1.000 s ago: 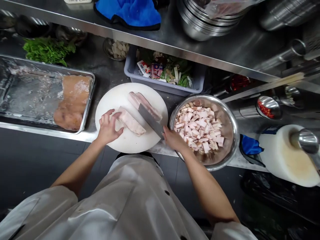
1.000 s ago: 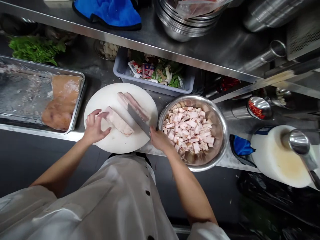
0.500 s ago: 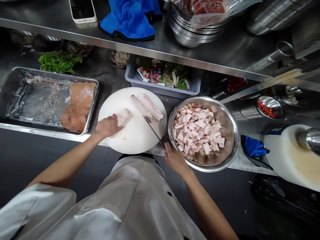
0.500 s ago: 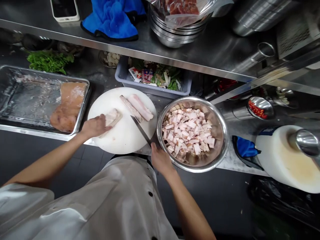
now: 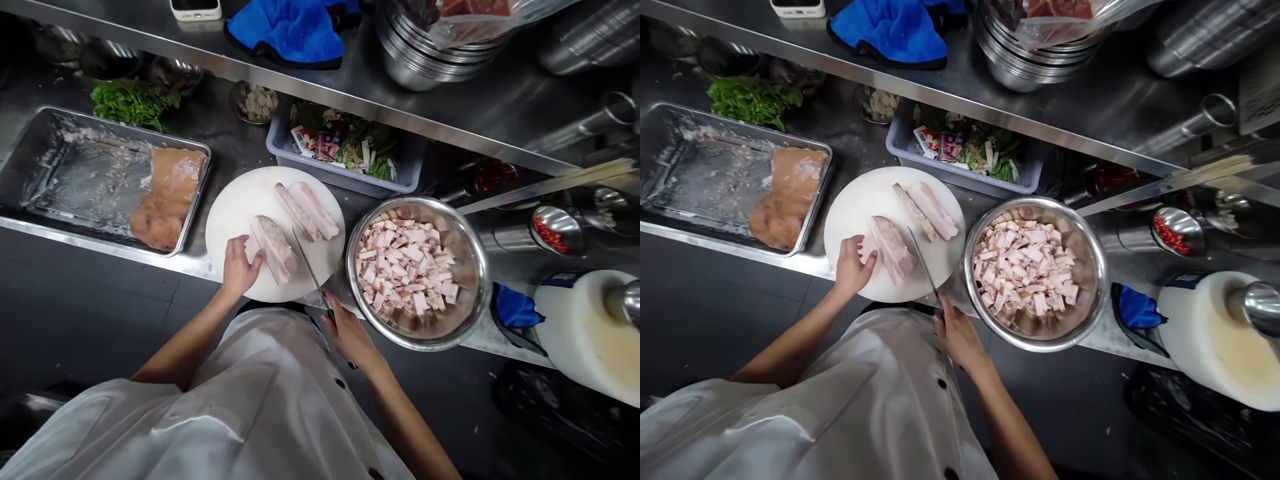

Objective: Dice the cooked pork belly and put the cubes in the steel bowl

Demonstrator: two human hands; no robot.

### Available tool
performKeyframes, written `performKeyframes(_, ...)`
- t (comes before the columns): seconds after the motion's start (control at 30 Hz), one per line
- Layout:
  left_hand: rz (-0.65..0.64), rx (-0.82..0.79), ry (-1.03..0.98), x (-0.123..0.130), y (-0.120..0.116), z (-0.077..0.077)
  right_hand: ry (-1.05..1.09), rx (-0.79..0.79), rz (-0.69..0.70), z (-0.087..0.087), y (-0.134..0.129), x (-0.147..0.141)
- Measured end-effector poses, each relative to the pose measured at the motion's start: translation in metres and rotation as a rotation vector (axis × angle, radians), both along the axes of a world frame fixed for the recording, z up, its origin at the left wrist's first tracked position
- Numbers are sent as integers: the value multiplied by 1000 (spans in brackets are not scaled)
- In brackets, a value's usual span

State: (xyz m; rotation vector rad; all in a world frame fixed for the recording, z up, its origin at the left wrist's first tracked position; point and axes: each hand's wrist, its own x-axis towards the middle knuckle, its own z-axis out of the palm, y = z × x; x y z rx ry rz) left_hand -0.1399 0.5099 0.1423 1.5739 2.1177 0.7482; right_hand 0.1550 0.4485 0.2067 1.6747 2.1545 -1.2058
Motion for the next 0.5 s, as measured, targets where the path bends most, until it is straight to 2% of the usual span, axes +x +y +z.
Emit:
performKeyframes(0.07,-121,133,92,-8,5,0,-70,-18,-39,-2,-5,1)
performKeyframes(0.13,-284,158,139,-12,12,5,-157,-21,-64,-2,-8,1)
performKeyframes(0.33,-991,-29,115,-8,24,30,-163,14,-61,3,-3,-8)
performKeyframes(0.4,-1117,-82,125,-5,32,32,-154,25,-65,0,-1,-10)
performKeyframes(0.5,-1233,-165,129,5,53,24,-148,29,-90,-9,0,-9)
